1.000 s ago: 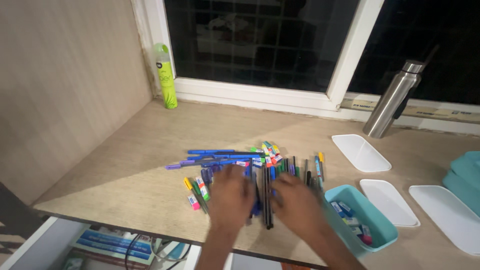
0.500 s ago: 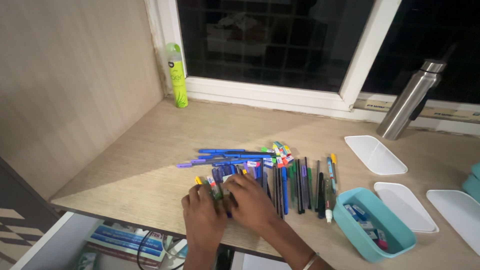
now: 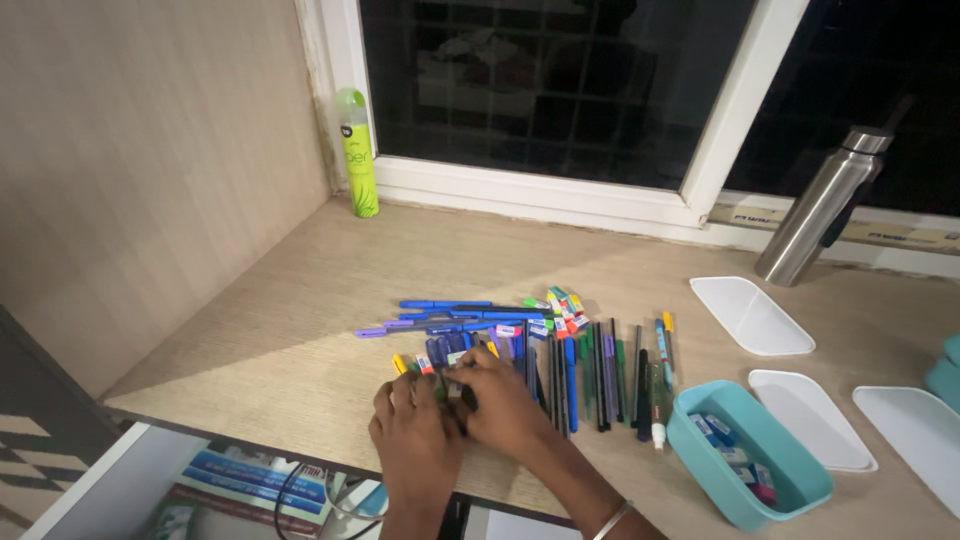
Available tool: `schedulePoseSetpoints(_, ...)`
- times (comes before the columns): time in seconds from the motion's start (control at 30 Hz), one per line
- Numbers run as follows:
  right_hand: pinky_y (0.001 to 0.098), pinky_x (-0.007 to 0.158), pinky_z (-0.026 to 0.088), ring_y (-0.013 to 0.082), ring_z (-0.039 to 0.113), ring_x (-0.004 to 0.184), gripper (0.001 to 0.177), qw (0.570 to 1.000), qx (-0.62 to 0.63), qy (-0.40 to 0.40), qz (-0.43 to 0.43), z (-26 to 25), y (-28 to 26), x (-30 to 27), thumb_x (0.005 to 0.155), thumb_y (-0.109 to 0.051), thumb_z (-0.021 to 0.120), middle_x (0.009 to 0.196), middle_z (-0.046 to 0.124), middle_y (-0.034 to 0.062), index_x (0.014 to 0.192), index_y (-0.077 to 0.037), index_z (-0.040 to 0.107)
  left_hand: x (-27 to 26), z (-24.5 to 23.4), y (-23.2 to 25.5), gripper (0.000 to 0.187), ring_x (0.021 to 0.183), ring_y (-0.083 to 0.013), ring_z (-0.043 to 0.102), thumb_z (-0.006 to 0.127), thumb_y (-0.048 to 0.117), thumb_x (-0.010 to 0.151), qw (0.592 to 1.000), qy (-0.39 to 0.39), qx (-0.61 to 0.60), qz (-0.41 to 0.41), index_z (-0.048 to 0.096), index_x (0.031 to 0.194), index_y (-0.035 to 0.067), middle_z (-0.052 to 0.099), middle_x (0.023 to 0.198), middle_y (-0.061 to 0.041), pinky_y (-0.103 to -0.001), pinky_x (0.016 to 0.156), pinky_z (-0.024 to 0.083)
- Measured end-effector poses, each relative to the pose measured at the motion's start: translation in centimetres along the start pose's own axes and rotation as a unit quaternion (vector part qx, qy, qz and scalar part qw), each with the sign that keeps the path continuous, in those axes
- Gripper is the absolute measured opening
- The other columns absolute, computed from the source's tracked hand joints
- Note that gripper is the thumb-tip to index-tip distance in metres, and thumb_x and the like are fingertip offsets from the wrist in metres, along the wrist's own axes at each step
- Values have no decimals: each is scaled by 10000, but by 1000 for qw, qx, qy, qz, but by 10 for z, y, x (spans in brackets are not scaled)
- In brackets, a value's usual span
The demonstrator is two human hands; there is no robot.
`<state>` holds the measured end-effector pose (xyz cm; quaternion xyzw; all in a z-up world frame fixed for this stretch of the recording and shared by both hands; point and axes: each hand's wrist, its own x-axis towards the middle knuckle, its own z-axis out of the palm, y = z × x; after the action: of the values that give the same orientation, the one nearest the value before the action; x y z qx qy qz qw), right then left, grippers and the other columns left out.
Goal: The person sorts a collection of pens, markers, and erasers on a desk, placing them into a blue plastic bin and stacking the bin onto others.
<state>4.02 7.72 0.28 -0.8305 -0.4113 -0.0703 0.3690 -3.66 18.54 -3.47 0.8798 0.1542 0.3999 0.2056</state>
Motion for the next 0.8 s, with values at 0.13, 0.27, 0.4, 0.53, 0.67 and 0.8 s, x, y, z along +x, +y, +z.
schedulePoseSetpoints(0.13,387,947,549,317,664,1110,344,999,21,26,-37,-5,17,-2,705,-53,797,1177,684,134,1046,-35,749,-1,-1,7,535,1220,-436,499,724,125,685,1000,-8,-7,24,622,1197,5,594,1257,-188,-598,934,423)
schedulePoseSetpoints(0.27,409,952,528,332,653,1092,352,995,-40,61,-63,-28,24,-12,691,-46,788,1127,713,132,1041,-39,754,0,1,24,488,1180,-446,518,711,118,704,997,-25,-43,55,619,1165,-14,596,1233,-213,-564,954,430)
schedulePoseSetpoints(0.4,391,919,553,307,677,1069,307,995,-50,76,-28,-68,18,-28,731,-73,764,1099,715,110,1038,-55,757,-5,9,55,467,1083,-440,546,701,105,733,987,-36,-114,103,615,1171,-32,608,1183,-223,-533,956,449)
schedulePoseSetpoints(0.53,398,921,543,318,670,1057,319,990,-88,107,-20,-108,14,-49,719,-95,777,1085,701,116,1034,-47,758,-15,16,89,514,1082,-461,539,719,97,733,970,-20,-164,180,602,1208,-63,601,1181,-254,-536,933,453)
schedulePoseSetpoints(0.67,382,891,557,302,688,1035,300,987,-109,113,37,-140,13,-72,739,-136,785,1092,708,104,1027,-53,763,-17,18,113,509,1095,-444,550,707,77,754,962,-89,-204,157,591,1229,-65,603,1193,-246,-522,909,461)
schedulePoseSetpoints(0.8,376,863,563,302,702,1000,308,982,-126,125,68,-161,16,-91,745,-149,784,1086,710,100,1037,-53,765,-20,23,139,503,1099,-454,537,727,98,756,950,-154,-224,151,579,1208,-65,588,1175,-253,-535,936,446)
